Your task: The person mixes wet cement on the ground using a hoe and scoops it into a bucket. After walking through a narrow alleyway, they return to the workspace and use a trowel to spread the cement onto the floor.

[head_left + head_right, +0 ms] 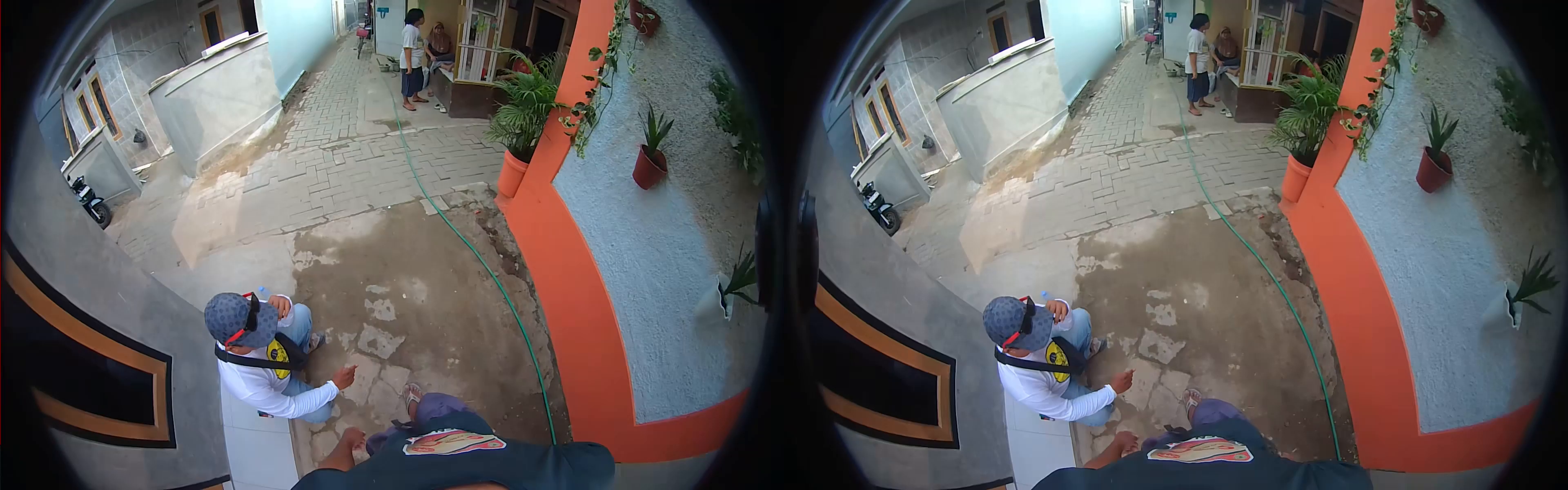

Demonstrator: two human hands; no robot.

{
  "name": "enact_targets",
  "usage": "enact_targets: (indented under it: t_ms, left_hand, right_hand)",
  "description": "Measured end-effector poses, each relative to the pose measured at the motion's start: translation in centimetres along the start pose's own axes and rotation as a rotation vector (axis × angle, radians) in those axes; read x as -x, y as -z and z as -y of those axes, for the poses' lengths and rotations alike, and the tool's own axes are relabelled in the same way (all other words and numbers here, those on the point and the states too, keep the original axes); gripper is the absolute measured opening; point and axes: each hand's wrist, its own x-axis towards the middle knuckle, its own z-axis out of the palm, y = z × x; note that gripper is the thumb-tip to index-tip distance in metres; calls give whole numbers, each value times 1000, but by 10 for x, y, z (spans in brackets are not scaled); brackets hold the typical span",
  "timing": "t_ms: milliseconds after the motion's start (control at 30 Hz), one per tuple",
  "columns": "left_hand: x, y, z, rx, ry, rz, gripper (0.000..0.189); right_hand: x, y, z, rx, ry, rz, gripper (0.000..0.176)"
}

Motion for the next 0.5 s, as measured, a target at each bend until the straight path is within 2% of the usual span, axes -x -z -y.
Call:
enact_targets:
  t_ms: [67,100,233,267,333,400,467,500]
  left_hand:
    - [-1,16,-14,490,638,29,17]
    - [-1,32,-21,600,650,25,16]
    - [-38,149,-89,800,320,-69,13]
    - [-51,181,-109,827,259,-83,13]
    - [-83,239,-137,869,170,-98,12]
    - [-121,306,-168,906,107,-88,11]
    - [-168,395,-197,909,55,-110,11]
    - [-194,439,-203,540,-45,-227,10]
  right_hand:
    - [11,-52,6,-3,-9,3,31]
    - [15,-76,9,-2,-9,3,31]
    - [2,-183,21,5,-30,86,31]
    - [-22,-211,27,6,-93,206,31]
    - [6,-273,50,25,-307,449,37]
    - [45,-368,43,2,-32,197,38]
    - [78,-459,41,6,56,129,38]
    - [92,-497,40,4,71,113,39]
